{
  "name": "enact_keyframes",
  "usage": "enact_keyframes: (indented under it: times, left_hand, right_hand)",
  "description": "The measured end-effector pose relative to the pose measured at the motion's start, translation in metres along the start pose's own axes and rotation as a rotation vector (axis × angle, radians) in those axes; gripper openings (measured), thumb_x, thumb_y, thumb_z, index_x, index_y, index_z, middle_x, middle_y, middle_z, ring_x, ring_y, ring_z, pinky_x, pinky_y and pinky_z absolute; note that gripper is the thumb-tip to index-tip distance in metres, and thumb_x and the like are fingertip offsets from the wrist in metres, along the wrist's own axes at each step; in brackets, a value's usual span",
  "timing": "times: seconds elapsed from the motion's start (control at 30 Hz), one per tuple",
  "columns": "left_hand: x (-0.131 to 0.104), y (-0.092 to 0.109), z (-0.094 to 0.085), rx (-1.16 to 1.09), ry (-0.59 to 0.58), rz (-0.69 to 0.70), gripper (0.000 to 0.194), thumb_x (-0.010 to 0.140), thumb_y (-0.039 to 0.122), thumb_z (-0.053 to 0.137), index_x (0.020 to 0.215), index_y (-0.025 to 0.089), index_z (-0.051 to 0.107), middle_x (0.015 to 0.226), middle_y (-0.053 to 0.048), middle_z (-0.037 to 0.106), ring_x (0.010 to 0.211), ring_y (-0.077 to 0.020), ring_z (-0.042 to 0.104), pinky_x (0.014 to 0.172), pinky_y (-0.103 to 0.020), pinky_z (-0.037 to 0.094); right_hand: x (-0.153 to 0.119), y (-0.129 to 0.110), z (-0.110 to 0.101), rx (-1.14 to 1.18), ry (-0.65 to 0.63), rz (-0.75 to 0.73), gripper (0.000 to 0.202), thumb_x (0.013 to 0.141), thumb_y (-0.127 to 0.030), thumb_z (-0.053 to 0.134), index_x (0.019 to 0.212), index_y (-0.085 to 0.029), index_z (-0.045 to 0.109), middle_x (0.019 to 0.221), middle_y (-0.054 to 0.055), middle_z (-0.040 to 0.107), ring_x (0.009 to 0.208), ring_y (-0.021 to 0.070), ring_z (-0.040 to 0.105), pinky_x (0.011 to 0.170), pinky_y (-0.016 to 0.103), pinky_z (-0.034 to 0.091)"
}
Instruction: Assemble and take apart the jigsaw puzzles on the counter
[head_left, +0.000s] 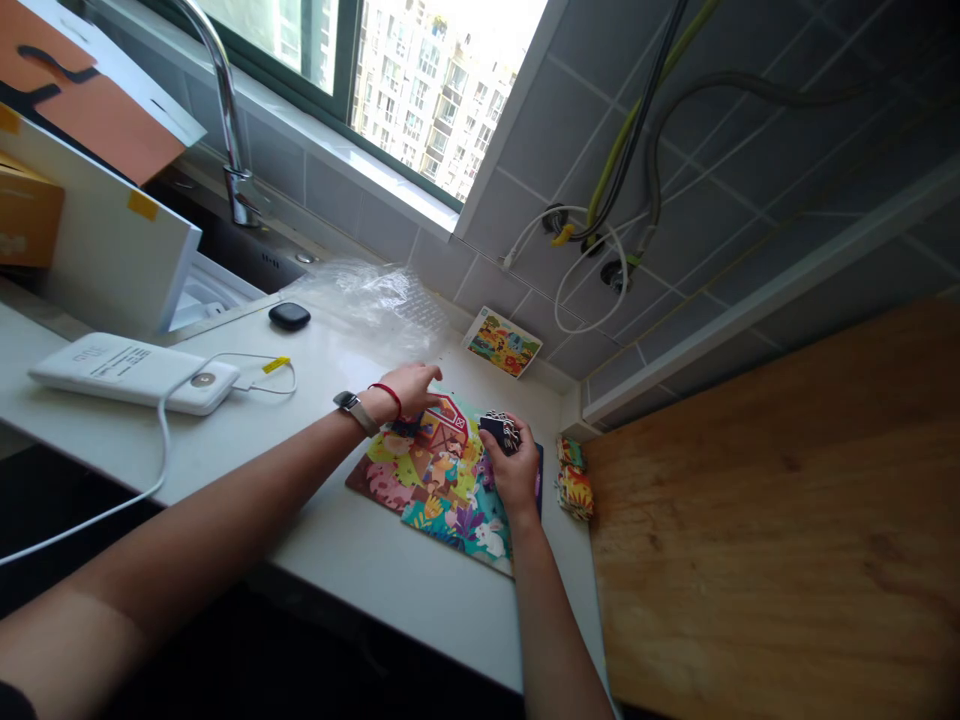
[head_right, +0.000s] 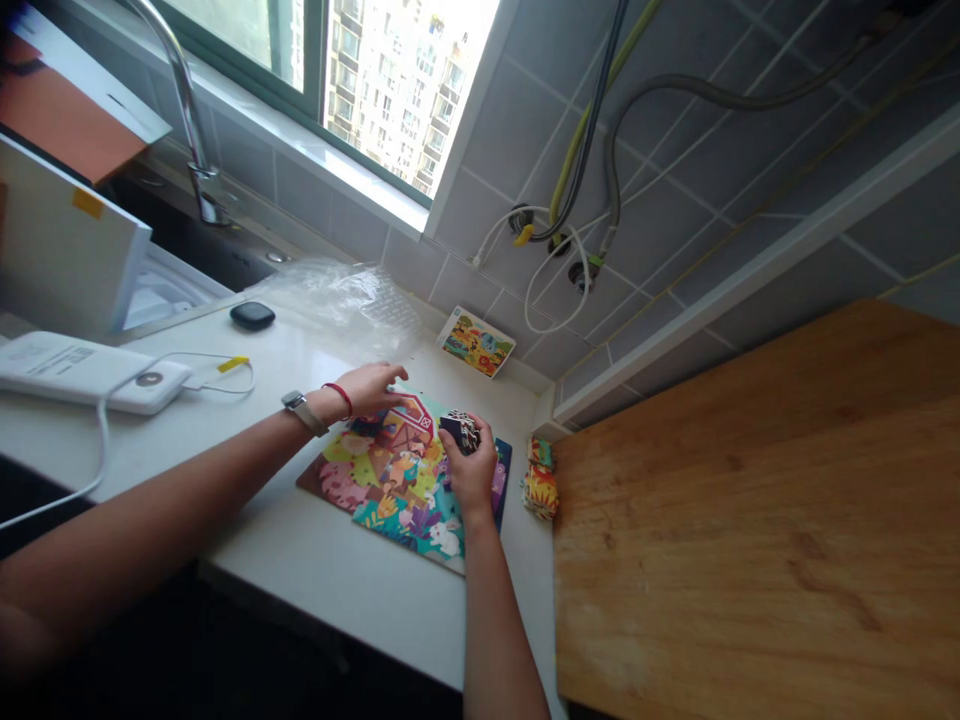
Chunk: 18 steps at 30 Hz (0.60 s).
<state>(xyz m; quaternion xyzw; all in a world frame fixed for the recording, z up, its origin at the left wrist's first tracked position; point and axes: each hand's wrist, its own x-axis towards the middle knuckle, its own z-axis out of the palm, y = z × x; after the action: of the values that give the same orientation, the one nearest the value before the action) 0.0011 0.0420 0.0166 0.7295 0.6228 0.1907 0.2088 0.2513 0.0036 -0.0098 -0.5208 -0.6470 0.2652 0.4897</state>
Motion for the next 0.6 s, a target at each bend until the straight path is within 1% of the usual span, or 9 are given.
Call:
enact_keyframes:
  times: [0.07, 0.13, 0.2, 0.23, 0.33, 0.4, 0.47, 0.53, 0.6]
  left_hand:
    - [-0.001, -0.012, -0.007, 0.091, -0.075, -0.015, 0.073, 0.070, 0.046, 0.078, 0.134, 0.015, 0.060, 0.128, -0.019, 0.064, 0.116, -0.0355, 0.063, 0.099, -0.041, 0.049]
    - [-0.004, -0.019, -0.011, 0.116, -0.155, 0.023, 0.093, 0.057, 0.047, 0.086, 0.140, 0.016, 0.057, 0.133, -0.020, 0.060, 0.122, -0.0392, 0.059, 0.101, -0.041, 0.048]
    - [-0.006, -0.021, -0.014, 0.128, -0.205, 0.066, 0.106, 0.046, 0.045, 0.091, 0.142, 0.017, 0.056, 0.134, -0.021, 0.059, 0.124, -0.0416, 0.057, 0.102, -0.042, 0.048]
    - [-0.006, -0.020, -0.015, 0.139, -0.215, 0.078, 0.108, 0.043, 0.044, 0.093, 0.141, 0.017, 0.057, 0.134, -0.021, 0.058, 0.123, -0.0423, 0.057, 0.101, -0.043, 0.048]
    - [-0.005, -0.017, -0.018, 0.192, -0.238, 0.069, 0.101, 0.039, 0.044, 0.093, 0.132, 0.017, 0.064, 0.127, -0.020, 0.061, 0.116, -0.0422, 0.060, 0.096, -0.043, 0.050]
    - [-0.003, -0.015, -0.021, 0.224, -0.273, 0.042, 0.091, 0.039, 0.046, 0.093, 0.123, 0.017, 0.068, 0.122, -0.019, 0.062, 0.109, -0.0401, 0.064, 0.090, -0.041, 0.052]
    - [0.000, -0.016, -0.023, 0.233, -0.298, 0.015, 0.087, 0.039, 0.047, 0.092, 0.117, 0.018, 0.071, 0.121, -0.018, 0.063, 0.103, -0.0372, 0.066, 0.085, -0.038, 0.053]
    - [0.004, -0.020, -0.024, 0.220, -0.290, 0.010, 0.085, 0.037, 0.046, 0.093, 0.114, 0.018, 0.072, 0.120, -0.016, 0.063, 0.098, -0.0345, 0.067, 0.082, -0.036, 0.053]
    - [0.006, -0.024, -0.023, 0.207, -0.260, 0.028, 0.078, 0.038, 0.041, 0.093, 0.110, 0.018, 0.073, 0.118, -0.014, 0.065, 0.096, -0.0319, 0.067, 0.080, -0.033, 0.052]
  right_hand:
    - [0.002, 0.005, 0.000, 0.041, 0.024, 0.044, 0.057, 0.074, -0.050, 0.080, 0.117, -0.016, 0.064, 0.108, 0.011, 0.074, 0.094, 0.0239, 0.070, 0.086, 0.038, 0.057]
    - [0.002, 0.009, 0.000, 0.066, 0.024, 0.064, 0.057, 0.074, -0.051, 0.080, 0.116, -0.016, 0.064, 0.105, 0.011, 0.074, 0.091, 0.0233, 0.070, 0.082, 0.036, 0.058]
    - [0.003, 0.011, 0.001, 0.076, 0.021, 0.064, 0.057, 0.074, -0.052, 0.079, 0.116, -0.015, 0.065, 0.103, 0.011, 0.075, 0.090, 0.0234, 0.070, 0.080, 0.035, 0.058]
    - [0.002, 0.012, 0.001, 0.079, 0.021, 0.065, 0.058, 0.074, -0.052, 0.079, 0.116, -0.015, 0.065, 0.104, 0.011, 0.075, 0.091, 0.0235, 0.070, 0.081, 0.035, 0.058]
    - [0.002, 0.011, 0.002, 0.095, 0.008, 0.082, 0.059, 0.073, -0.050, 0.081, 0.117, -0.015, 0.064, 0.107, 0.012, 0.074, 0.094, 0.0238, 0.070, 0.085, 0.037, 0.058]
    - [0.001, 0.010, 0.003, 0.105, -0.004, 0.096, 0.059, 0.072, -0.049, 0.082, 0.117, -0.014, 0.064, 0.109, 0.013, 0.074, 0.096, 0.0241, 0.070, 0.087, 0.038, 0.057]
    - [0.001, 0.010, 0.004, 0.113, -0.013, 0.105, 0.059, 0.072, -0.049, 0.082, 0.116, -0.014, 0.064, 0.110, 0.013, 0.073, 0.097, 0.0241, 0.070, 0.088, 0.037, 0.057]
    - [0.001, 0.011, 0.004, 0.126, -0.015, 0.112, 0.060, 0.072, -0.049, 0.082, 0.117, -0.014, 0.064, 0.110, 0.012, 0.073, 0.095, 0.0234, 0.070, 0.087, 0.036, 0.057]
    - [0.001, 0.012, 0.004, 0.143, -0.010, 0.116, 0.060, 0.073, -0.051, 0.081, 0.118, -0.014, 0.063, 0.106, 0.011, 0.074, 0.091, 0.0223, 0.070, 0.081, 0.034, 0.058]
